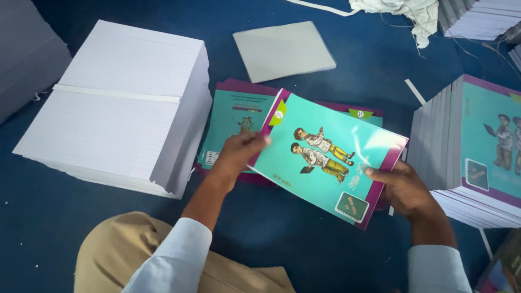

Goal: The person assembles notebooks by hand. They take a stack of white lined paper, place it inside a printed cover, and then stack the completed notebook with others. The person repeats this process multiple times.

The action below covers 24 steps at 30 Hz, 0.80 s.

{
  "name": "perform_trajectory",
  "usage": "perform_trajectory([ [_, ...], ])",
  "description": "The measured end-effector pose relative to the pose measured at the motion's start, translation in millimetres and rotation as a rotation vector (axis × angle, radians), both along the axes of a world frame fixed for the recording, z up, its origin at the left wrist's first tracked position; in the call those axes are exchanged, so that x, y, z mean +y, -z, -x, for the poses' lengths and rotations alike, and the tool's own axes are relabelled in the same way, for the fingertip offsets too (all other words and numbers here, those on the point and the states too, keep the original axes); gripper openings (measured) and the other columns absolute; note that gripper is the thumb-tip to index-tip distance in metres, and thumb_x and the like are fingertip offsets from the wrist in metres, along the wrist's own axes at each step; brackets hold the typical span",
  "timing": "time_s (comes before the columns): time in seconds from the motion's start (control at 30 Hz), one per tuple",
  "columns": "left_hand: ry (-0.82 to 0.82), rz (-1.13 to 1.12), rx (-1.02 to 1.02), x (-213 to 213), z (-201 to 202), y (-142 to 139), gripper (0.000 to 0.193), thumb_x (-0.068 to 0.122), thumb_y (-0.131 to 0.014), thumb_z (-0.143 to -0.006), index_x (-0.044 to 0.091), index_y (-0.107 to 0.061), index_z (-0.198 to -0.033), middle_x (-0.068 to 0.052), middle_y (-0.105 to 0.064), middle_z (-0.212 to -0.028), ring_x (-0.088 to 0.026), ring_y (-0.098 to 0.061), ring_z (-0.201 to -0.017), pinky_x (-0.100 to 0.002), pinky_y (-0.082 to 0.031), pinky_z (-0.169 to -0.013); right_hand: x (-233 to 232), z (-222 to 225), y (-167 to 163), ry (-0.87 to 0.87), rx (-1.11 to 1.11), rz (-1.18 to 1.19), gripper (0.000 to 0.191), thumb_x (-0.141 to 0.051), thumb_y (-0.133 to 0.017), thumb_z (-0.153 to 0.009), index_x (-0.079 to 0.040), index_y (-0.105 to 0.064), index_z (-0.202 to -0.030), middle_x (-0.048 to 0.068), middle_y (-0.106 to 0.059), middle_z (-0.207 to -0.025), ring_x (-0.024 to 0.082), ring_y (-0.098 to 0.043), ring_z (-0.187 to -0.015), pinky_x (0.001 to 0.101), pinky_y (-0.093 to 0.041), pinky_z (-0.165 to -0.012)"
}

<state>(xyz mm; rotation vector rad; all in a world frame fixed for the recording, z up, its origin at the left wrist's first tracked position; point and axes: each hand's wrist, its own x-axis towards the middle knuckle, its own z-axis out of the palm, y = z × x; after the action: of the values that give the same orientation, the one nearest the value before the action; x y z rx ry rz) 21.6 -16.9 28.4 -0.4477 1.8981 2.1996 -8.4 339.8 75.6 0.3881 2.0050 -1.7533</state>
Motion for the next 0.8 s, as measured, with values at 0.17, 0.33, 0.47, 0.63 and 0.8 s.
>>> perform_trajectory([
  [0.17,0.093,0.033,0.163,-0.7,-2.9,8.7,0.039,0.018,-0.076,-0.084,0.001,-0.073,-0.118,-0.010,-0.076,-0.107,-0.021,-0.071,-0.095,-0.031,-0.056,-0.087,-9.0,-1.6,-4.5,-0.051,0.093,-0.127,0.060,-0.012,-0.072,-0.082,-0.006,-0.055,-0.139,0.021,-0.068,-0.127,0.038,-0.067,-0.119,0.0604,-0.054,-0.099],
  [0.33,-0.019,0.265,0.237,6.7,-1.4,20.5,0.031,0.008,-0.073,-0.089,0.002,-0.070,-0.119,-0.011,-0.072,-0.098,-0.020,-0.065,-0.086,-0.035,-0.053,-0.077,-16.0,-3.8,2.4,-0.106,0.427,-0.198,0.042,-0.014,-0.071,-0.089,-0.007,-0.064,-0.130,0.013,-0.074,-0.119,0.028,-0.069,-0.115,0.0468,-0.054,-0.098],
  [0.47,-0.148,0.409,0.412,11.2,2.0,32.9,0.037,0.005,-0.073,-0.087,0.004,-0.065,-0.123,-0.011,-0.074,-0.101,-0.019,-0.070,-0.088,-0.033,-0.054,-0.082,-23.8,-1.0,15.1,-0.014,0.445,-0.277,0.035,-0.012,-0.071,-0.091,-0.006,-0.067,-0.125,0.010,-0.074,-0.114,0.023,-0.070,-0.108,0.0422,-0.056,-0.094],
  [0.63,-0.250,0.448,0.485,15.6,-1.7,50.8,0.034,0.005,-0.071,-0.089,0.005,-0.064,-0.123,-0.014,-0.072,-0.108,-0.023,-0.071,-0.098,-0.034,-0.053,-0.087,-28.1,-1.2,34.0,0.013,0.466,-0.203,0.026,-0.009,-0.072,-0.092,-0.005,-0.070,-0.117,0.011,-0.075,-0.111,0.022,-0.070,-0.106,0.0418,-0.057,-0.093],
  [0.8,-0.209,0.470,0.399,17.6,-2.4,49.6,0.031,0.003,-0.068,-0.093,0.006,-0.061,-0.123,-0.014,-0.072,-0.112,-0.025,-0.070,-0.103,-0.036,-0.052,-0.091,-30.2,1.6,41.9,0.091,0.428,-0.051,0.028,-0.002,-0.069,-0.089,-0.007,-0.069,-0.116,0.010,-0.074,-0.111,0.021,-0.070,-0.106,0.0409,-0.057,-0.095],
])
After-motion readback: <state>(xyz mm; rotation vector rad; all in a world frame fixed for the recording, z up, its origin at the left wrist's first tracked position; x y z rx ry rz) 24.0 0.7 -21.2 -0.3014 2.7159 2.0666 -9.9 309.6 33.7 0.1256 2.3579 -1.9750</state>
